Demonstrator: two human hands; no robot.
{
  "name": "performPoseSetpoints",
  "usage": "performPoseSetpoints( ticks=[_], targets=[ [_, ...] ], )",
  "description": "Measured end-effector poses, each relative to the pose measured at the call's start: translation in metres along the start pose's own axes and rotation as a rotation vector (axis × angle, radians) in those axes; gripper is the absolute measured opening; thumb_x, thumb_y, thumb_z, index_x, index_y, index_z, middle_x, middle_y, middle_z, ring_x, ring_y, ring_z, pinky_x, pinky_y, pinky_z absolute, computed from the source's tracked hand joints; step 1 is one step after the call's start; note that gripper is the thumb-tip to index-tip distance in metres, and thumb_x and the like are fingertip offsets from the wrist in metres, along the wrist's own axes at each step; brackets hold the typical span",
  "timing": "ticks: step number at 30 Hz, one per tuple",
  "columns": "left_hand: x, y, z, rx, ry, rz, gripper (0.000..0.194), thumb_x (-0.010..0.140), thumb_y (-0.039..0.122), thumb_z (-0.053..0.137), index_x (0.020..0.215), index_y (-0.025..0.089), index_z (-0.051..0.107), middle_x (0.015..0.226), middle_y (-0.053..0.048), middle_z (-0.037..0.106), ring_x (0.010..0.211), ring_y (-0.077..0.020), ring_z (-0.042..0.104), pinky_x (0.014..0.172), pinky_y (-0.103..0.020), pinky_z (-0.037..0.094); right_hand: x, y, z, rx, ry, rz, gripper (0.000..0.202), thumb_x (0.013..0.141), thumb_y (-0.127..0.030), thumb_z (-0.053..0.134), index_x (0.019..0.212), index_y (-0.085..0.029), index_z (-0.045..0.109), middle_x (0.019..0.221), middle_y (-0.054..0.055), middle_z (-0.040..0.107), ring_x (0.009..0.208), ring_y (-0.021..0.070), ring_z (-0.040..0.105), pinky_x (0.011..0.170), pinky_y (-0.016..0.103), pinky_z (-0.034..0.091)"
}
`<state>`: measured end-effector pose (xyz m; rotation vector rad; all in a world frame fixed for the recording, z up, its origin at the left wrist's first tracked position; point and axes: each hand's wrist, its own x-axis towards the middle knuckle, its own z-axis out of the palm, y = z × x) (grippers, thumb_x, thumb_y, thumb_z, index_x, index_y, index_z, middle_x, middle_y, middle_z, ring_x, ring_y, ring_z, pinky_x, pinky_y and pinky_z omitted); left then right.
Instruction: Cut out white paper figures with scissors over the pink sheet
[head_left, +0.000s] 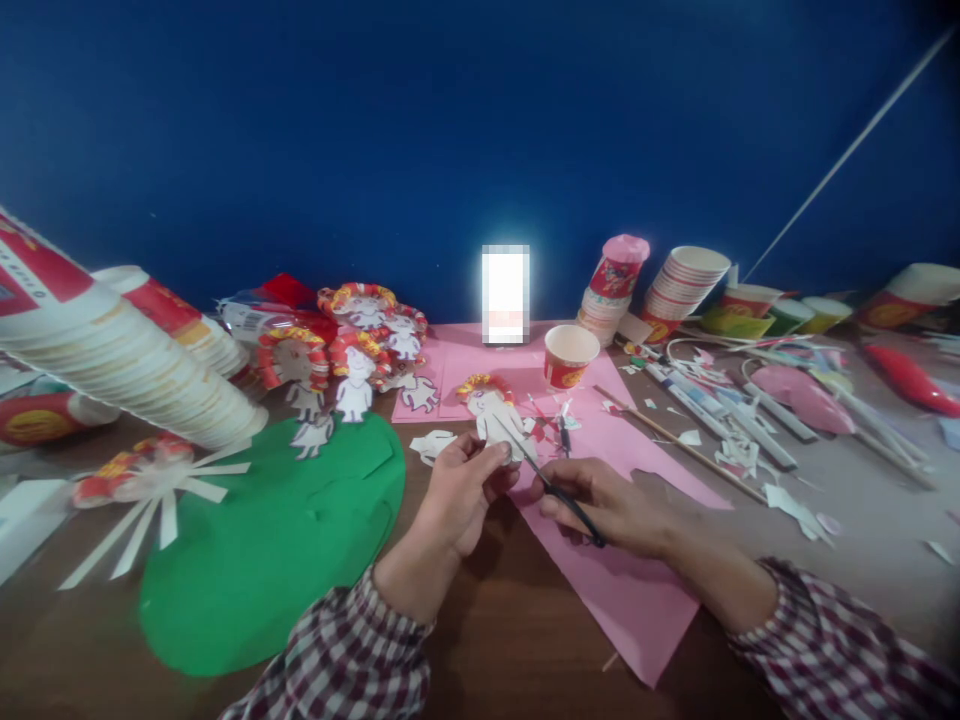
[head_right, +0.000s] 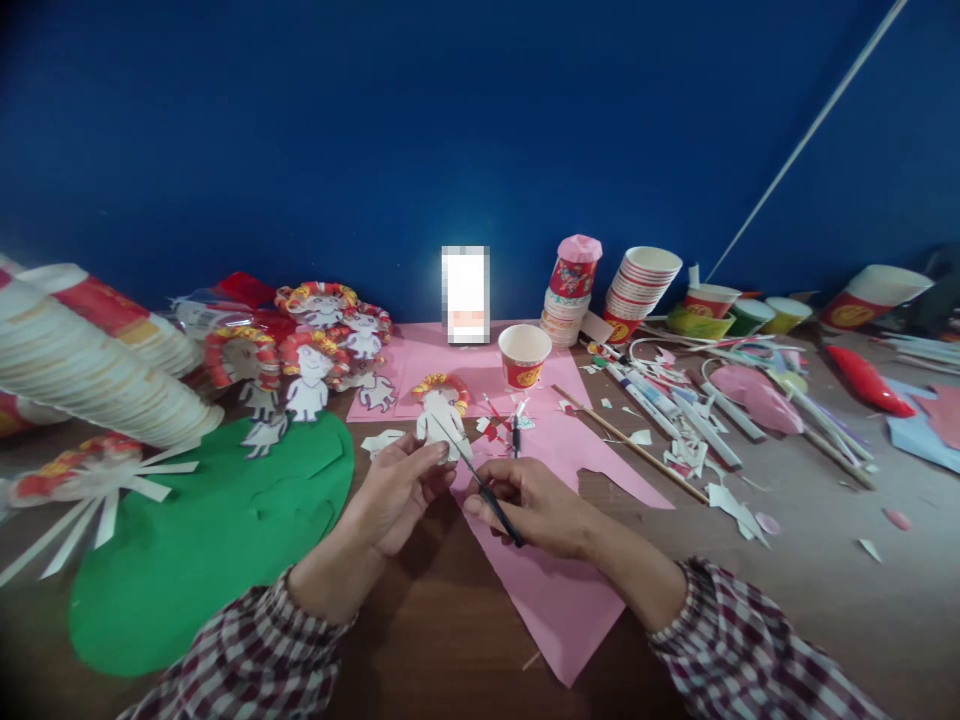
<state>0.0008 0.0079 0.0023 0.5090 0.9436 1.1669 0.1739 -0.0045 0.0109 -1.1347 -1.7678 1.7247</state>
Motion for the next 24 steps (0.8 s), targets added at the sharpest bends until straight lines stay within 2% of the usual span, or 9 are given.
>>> performPoseSetpoints(
  ticks=[8,15,24],
  targets=[
    [0.0000,-0.0043,-0.0013,-0.044,0.002,-0.017,0.022,0.060,0.018,0.074,0.074,0.013,0.057,0.065,0.002,0.058,0.057,-0.0074,0.058,0.059,-0.020,0.050,0.0004,-0.0008,-0.0014,0.006,-0.014,0.000,0.029,0.081,-0.043,0.057,0.075,-0.015,0.050,0.056,-0.005,0.046,0.048,0.0070,0.047,0.044,0.018,0.037],
    [-0.0011,-0.0032,0.0012,-0.022,0.005,-0.010,0.021,0.064,0.017,0.071,0.081,0.013,0.058,0.071,0.000,0.061,0.059,-0.0086,0.058,0.059,-0.022,0.050,0.0001,-0.0015,0.0000,-0.003,0.004,-0.015,0.027,0.082,-0.040,0.055,0.075,-0.015,0.051,0.055,-0.005,0.045,0.047,0.0067,0.045,0.043,0.018,0.035],
    [-0.0022,-0.0043,0.0034,-0.066,0.035,-0.004,0.023,0.062,0.016,0.073,0.080,0.013,0.058,0.071,0.000,0.061,0.060,-0.0076,0.057,0.060,-0.021,0.051,0.0012,-0.0003,0.0028,-0.049,0.044,-0.006,0.026,0.084,-0.040,0.053,0.078,-0.015,0.052,0.056,-0.004,0.046,0.048,0.0068,0.044,0.044,0.018,0.034]
  ],
)
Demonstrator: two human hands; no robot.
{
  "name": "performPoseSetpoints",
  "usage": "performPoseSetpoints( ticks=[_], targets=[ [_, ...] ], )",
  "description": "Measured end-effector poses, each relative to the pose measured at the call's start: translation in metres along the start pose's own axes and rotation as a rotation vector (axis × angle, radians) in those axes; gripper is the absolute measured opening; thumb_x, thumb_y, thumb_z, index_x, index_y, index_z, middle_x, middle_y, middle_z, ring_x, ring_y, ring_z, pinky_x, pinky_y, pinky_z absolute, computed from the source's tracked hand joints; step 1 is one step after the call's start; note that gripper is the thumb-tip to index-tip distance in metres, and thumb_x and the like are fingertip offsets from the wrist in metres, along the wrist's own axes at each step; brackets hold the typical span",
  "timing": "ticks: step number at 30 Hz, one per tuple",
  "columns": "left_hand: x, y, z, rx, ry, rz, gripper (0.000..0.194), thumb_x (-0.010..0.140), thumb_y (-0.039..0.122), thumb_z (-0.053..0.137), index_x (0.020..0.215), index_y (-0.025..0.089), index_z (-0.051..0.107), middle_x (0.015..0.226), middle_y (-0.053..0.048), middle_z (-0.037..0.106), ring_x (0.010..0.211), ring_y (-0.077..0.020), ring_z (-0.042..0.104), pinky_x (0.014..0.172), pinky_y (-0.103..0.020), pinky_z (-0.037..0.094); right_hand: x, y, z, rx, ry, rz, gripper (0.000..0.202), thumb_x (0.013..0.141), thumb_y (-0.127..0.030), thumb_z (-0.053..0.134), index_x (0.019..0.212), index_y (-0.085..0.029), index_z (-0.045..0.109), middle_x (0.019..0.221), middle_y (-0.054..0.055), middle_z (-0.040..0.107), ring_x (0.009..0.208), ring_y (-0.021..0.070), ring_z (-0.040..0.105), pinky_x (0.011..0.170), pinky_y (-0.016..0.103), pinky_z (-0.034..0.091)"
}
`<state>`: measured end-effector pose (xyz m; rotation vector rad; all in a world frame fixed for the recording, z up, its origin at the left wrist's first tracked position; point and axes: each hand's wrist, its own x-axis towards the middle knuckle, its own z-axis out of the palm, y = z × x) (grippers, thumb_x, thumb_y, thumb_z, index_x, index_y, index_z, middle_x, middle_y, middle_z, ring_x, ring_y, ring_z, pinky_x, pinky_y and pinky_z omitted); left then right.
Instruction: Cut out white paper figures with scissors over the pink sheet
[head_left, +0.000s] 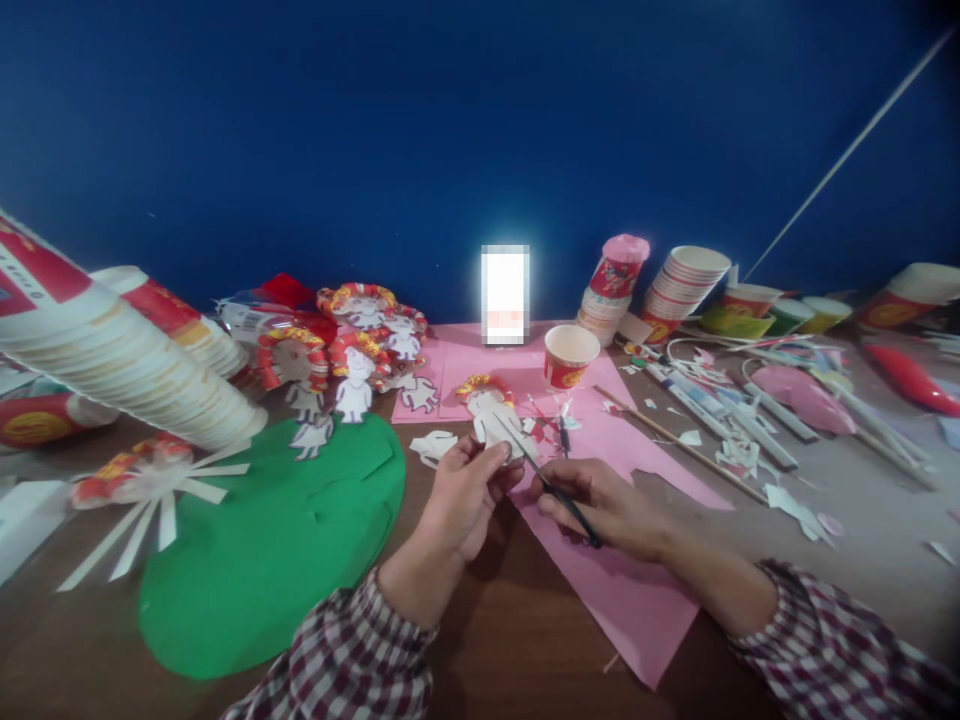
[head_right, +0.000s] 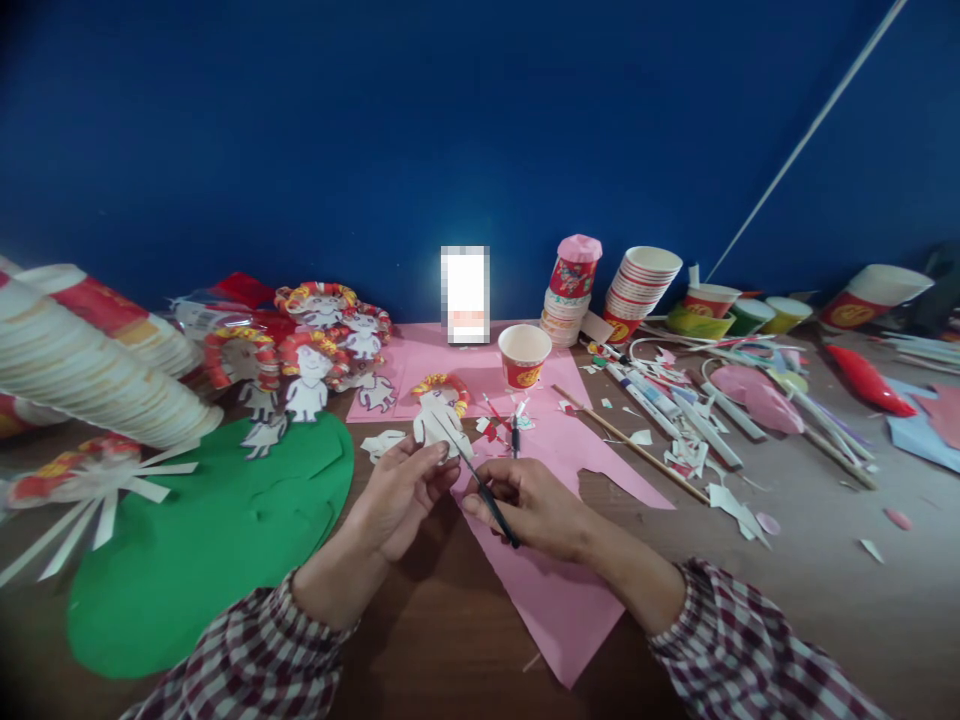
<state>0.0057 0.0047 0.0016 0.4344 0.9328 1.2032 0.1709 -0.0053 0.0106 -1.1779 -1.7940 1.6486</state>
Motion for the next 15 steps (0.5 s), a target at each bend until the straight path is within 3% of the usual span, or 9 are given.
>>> performPoseSetpoints(
  ticks=[15],
  targets=[
    [0.0003,-0.0018,0.0001,-0.019,0.018,0.013,0.019,0.065,0.014,0.070,0.077,0.013,0.055,0.071,0.001,0.061,0.061,-0.0082,0.059,0.061,-0.021,0.052,0.0011,0.0012,0.0022,-0.081,0.037,-0.009,0.026,0.084,-0.040,0.053,0.080,-0.014,0.054,0.057,-0.004,0.042,0.049,0.0071,0.040,0.044,0.019,0.030]
  ],
)
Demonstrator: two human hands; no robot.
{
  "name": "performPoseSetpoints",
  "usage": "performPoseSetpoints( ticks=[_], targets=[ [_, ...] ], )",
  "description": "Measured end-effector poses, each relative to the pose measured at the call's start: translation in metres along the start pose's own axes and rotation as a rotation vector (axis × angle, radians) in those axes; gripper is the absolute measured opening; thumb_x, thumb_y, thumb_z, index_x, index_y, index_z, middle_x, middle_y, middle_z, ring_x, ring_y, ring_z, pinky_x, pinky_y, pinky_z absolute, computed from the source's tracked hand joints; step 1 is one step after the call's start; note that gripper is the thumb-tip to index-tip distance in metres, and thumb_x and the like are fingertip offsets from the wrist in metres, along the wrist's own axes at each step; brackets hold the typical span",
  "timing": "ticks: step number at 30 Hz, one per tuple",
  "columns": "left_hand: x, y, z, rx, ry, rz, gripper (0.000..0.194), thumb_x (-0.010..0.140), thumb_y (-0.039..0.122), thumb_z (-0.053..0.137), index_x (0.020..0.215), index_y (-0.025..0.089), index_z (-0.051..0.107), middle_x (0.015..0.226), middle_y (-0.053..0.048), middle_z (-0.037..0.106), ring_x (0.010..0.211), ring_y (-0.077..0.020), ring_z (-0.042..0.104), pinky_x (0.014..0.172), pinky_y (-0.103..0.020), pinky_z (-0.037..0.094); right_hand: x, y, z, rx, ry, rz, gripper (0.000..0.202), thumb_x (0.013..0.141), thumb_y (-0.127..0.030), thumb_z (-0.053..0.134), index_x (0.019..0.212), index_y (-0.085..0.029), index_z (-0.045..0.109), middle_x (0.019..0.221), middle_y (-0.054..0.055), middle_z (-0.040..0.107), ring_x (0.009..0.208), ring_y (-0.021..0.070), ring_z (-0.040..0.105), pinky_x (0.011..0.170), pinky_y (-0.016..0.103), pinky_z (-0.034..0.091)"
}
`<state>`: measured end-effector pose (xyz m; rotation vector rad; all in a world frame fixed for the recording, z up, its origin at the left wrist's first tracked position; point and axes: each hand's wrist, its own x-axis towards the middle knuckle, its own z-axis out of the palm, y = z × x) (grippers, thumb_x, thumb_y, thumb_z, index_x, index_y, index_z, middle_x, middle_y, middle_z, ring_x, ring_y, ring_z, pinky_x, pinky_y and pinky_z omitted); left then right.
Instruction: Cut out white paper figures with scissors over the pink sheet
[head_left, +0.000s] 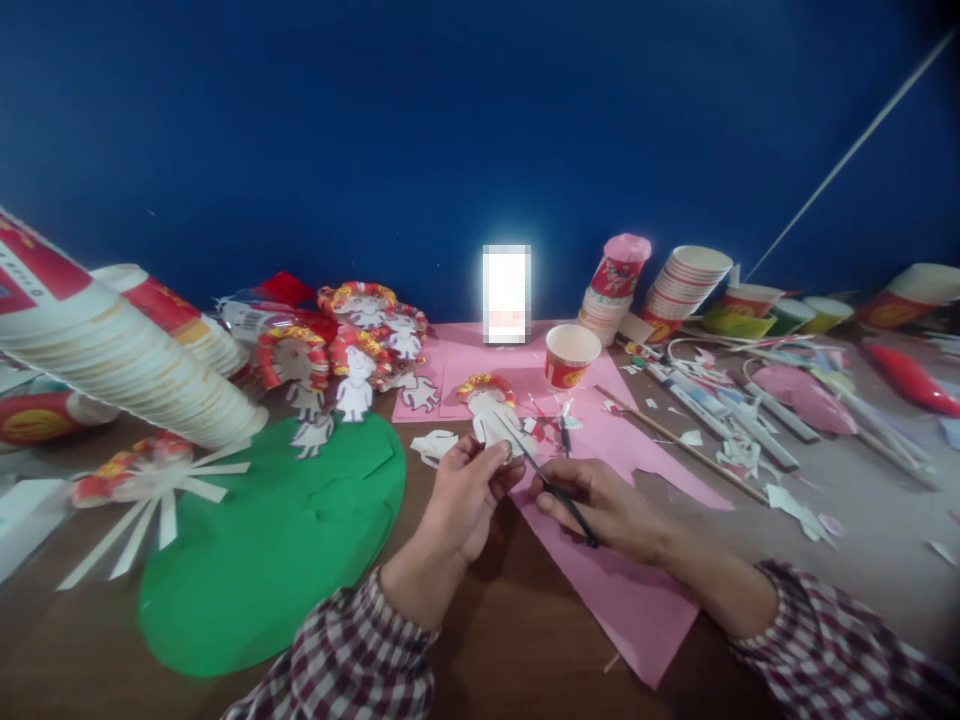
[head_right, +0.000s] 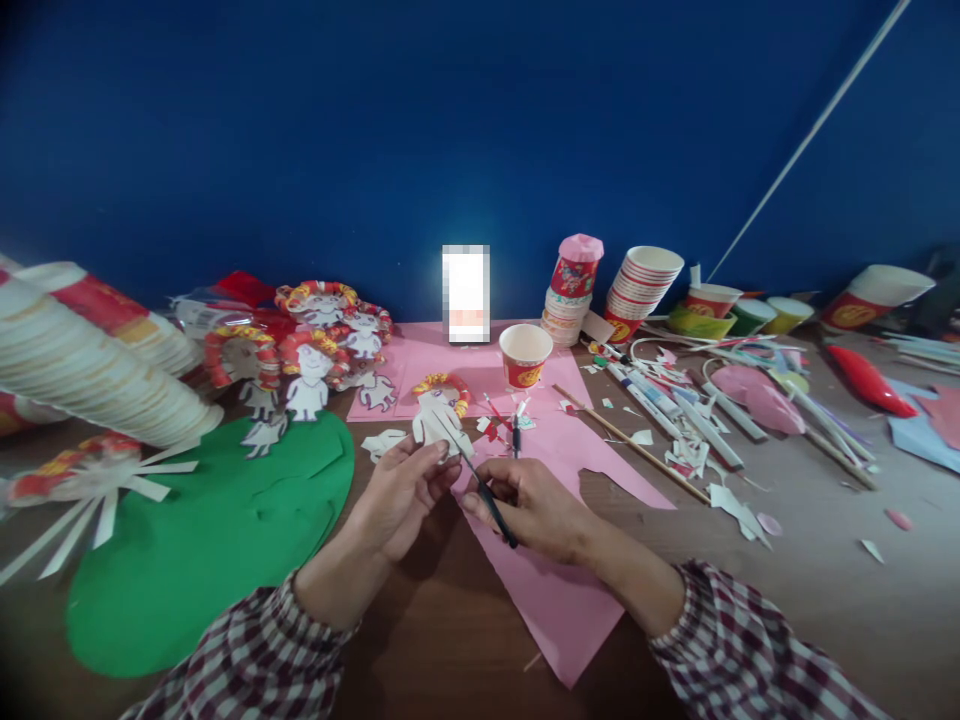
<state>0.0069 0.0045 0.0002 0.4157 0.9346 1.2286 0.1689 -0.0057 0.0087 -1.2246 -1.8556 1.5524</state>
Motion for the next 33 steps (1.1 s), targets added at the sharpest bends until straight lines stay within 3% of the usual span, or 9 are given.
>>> performPoseSetpoints(
  ticks=[9,16,24,29,33],
  targets=[
    [0.000,0.002,0.000,0.009,-0.001,-0.016,0.022,0.063,0.015,0.072,0.077,0.013,0.055,0.070,0.000,0.061,0.060,-0.0090,0.059,0.060,-0.022,0.051,0.001,0.002,-0.002,-0.004,-0.011,-0.008,0.022,0.084,-0.036,0.055,0.079,-0.014,0.054,0.057,-0.004,0.042,0.050,0.0072,0.039,0.045,0.019,0.029],
    [0.004,0.005,-0.006,0.135,-0.042,0.020,0.027,0.066,0.023,0.071,0.088,0.013,0.060,0.080,-0.003,0.061,0.067,-0.0095,0.056,0.061,-0.023,0.050,0.000,0.005,-0.007,-0.044,-0.049,-0.020,0.022,0.084,-0.036,0.054,0.080,-0.015,0.055,0.060,-0.004,0.045,0.052,0.0072,0.040,0.046,0.019,0.032],
    [0.004,0.005,-0.007,0.160,-0.099,0.022,0.027,0.066,0.019,0.071,0.090,0.014,0.060,0.086,-0.003,0.061,0.071,-0.0097,0.056,0.063,-0.023,0.049,0.000,0.004,-0.007,0.158,-0.094,0.019,0.027,0.082,-0.041,0.056,0.076,-0.015,0.050,0.057,-0.004,0.047,0.048,0.0071,0.047,0.043,0.018,0.037],
    [0.003,0.006,-0.006,0.170,-0.114,0.022,0.028,0.066,0.016,0.070,0.091,0.015,0.059,0.087,-0.003,0.061,0.072,-0.0096,0.056,0.064,-0.022,0.049,-0.002,-0.001,-0.013,0.278,-0.176,0.062,0.035,0.081,-0.047,0.056,0.087,-0.013,0.053,0.061,-0.001,0.054,0.051,0.0097,0.053,0.045,0.020,0.043],
    [0.004,0.008,-0.006,0.195,-0.106,0.016,0.030,0.065,0.017,0.071,0.092,0.015,0.059,0.088,-0.004,0.062,0.074,-0.0103,0.056,0.065,-0.023,0.048,-0.003,-0.001,-0.016,0.311,-0.198,0.060,0.038,0.082,-0.051,0.053,0.087,-0.013,0.053,0.062,0.001,0.058,0.051,0.0096,0.055,0.044,0.019,0.041]
  ],
)
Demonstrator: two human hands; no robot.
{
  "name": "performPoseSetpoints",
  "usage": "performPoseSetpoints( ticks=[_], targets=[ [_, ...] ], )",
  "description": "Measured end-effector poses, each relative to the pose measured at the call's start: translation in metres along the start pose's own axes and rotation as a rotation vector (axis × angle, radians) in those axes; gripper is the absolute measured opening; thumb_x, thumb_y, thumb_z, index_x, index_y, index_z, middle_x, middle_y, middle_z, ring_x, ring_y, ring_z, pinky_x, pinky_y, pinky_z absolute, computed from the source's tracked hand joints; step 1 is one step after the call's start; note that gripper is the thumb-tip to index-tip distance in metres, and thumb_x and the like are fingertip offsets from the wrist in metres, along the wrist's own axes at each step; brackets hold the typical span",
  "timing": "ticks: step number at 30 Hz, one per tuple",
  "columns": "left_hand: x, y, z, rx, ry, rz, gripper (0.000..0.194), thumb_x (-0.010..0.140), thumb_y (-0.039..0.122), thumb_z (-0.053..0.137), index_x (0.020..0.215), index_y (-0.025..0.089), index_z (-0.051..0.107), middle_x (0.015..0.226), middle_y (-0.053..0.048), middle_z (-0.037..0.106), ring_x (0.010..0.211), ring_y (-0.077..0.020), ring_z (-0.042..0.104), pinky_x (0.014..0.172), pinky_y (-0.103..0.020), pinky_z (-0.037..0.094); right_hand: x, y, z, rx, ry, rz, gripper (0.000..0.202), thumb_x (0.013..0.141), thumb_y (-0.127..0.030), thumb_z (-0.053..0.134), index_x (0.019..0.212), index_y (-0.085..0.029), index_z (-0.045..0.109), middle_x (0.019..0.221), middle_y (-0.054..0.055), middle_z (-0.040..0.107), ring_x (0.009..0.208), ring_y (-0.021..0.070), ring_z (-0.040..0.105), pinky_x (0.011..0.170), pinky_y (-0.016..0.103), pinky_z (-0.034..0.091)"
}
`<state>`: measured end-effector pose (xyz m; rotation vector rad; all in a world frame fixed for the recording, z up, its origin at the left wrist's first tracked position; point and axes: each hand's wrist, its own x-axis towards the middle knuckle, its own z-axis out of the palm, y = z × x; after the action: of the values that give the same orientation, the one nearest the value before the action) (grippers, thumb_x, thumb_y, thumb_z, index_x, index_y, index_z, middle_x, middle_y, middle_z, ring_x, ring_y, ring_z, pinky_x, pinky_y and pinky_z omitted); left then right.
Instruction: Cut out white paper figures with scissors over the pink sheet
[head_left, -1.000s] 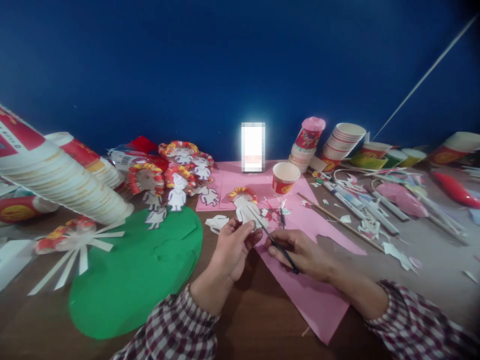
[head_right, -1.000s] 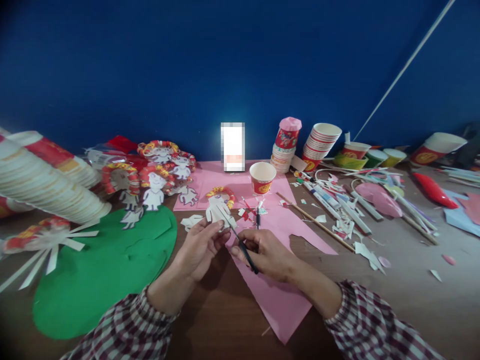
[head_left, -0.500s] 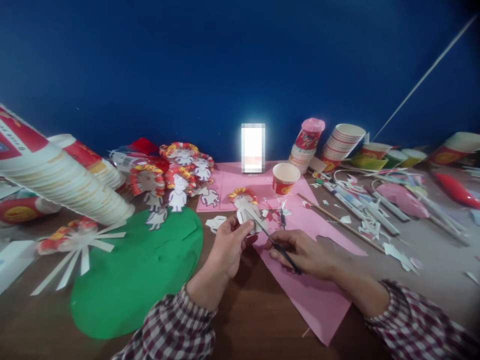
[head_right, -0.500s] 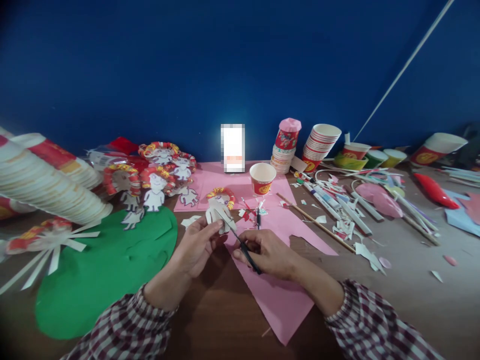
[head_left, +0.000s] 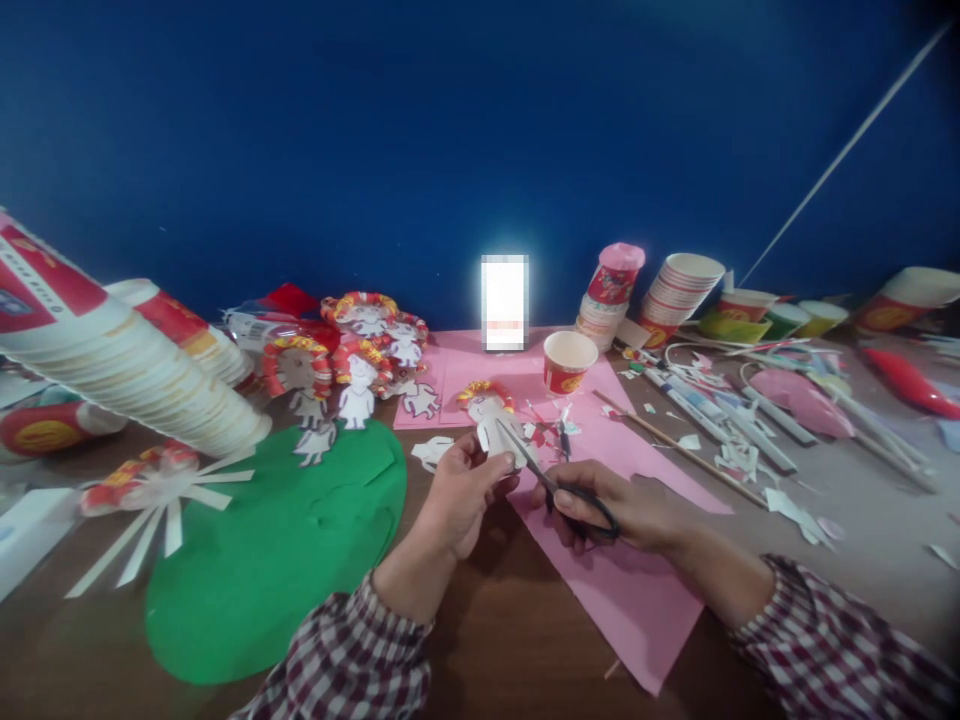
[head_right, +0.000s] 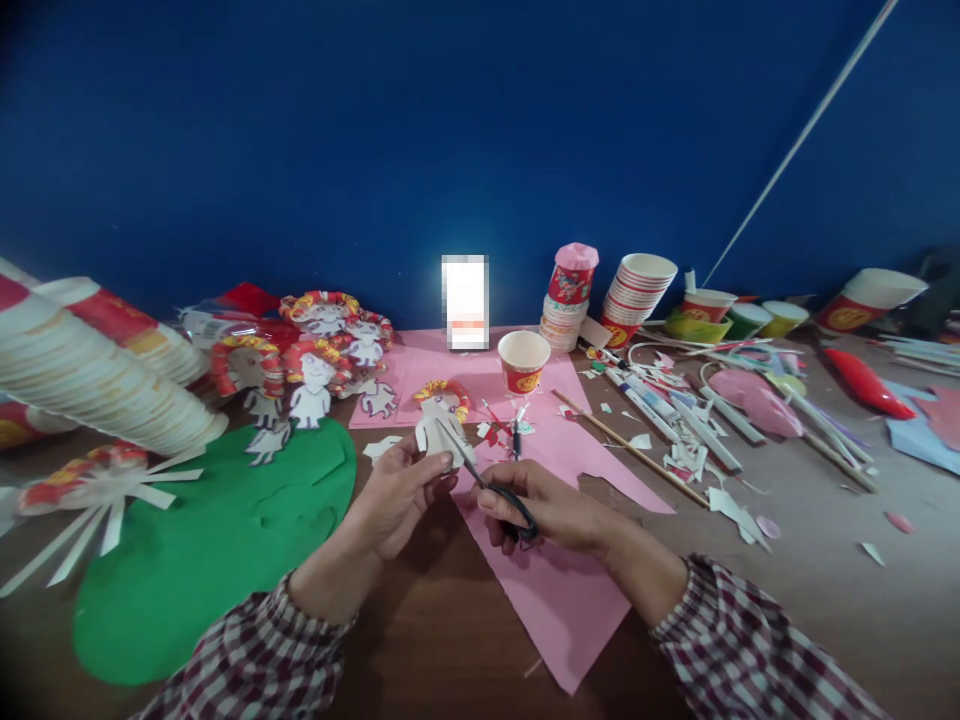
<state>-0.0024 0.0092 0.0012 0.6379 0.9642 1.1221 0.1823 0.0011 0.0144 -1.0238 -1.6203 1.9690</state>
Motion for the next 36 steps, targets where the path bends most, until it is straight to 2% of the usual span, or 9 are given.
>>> performPoseSetpoints(
  ticks=[12,18,25,31,36],
  targets=[
    [0.000,0.000,-0.002,-0.036,-0.035,-0.005,0.027,0.065,0.020,0.070,0.090,0.016,0.061,0.084,-0.003,0.063,0.069,-0.0102,0.057,0.064,-0.025,0.048,-0.002,0.003,-0.004,-0.001,-0.028,-0.024,0.039,0.084,-0.049,0.051,0.094,-0.012,0.053,0.068,0.004,0.060,0.055,0.0101,0.056,0.043,0.017,0.039],
    [0.001,0.000,-0.003,-0.049,-0.046,0.002,0.023,0.067,0.019,0.069,0.087,0.016,0.059,0.081,-0.001,0.062,0.068,-0.0089,0.057,0.063,-0.023,0.048,-0.002,-0.002,-0.003,-0.007,-0.030,-0.022,0.039,0.082,-0.051,0.053,0.085,-0.013,0.052,0.066,0.002,0.059,0.051,0.0083,0.053,0.046,0.019,0.044],
    [0.001,0.001,-0.002,-0.089,-0.025,0.002,0.031,0.062,0.014,0.073,0.088,0.016,0.056,0.084,0.000,0.061,0.070,-0.0080,0.057,0.064,-0.021,0.049,-0.002,-0.009,0.000,-0.084,0.001,0.007,0.036,0.081,-0.049,0.054,0.082,-0.013,0.051,0.061,-0.001,0.055,0.051,0.0089,0.052,0.047,0.020,0.044],
    [0.001,0.001,-0.001,-0.104,0.002,0.016,0.033,0.060,0.014,0.075,0.086,0.016,0.055,0.082,0.000,0.062,0.069,-0.0080,0.057,0.064,-0.021,0.050,-0.002,-0.006,-0.001,-0.099,0.011,0.025,0.038,0.081,-0.049,0.055,0.094,-0.012,0.054,0.062,0.000,0.054,0.053,0.0097,0.052,0.048,0.020,0.044],
    [0.001,0.002,0.000,-0.115,0.002,0.014,0.035,0.057,0.014,0.076,0.085,0.016,0.056,0.081,0.000,0.062,0.068,-0.0082,0.058,0.064,-0.021,0.050,-0.001,-0.006,0.000,-0.099,-0.011,0.013,0.039,0.080,-0.051,0.056,0.085,-0.013,0.053,0.060,-0.001,0.053,0.052,0.0095,0.052,0.047,0.020,0.043]
  ],
)
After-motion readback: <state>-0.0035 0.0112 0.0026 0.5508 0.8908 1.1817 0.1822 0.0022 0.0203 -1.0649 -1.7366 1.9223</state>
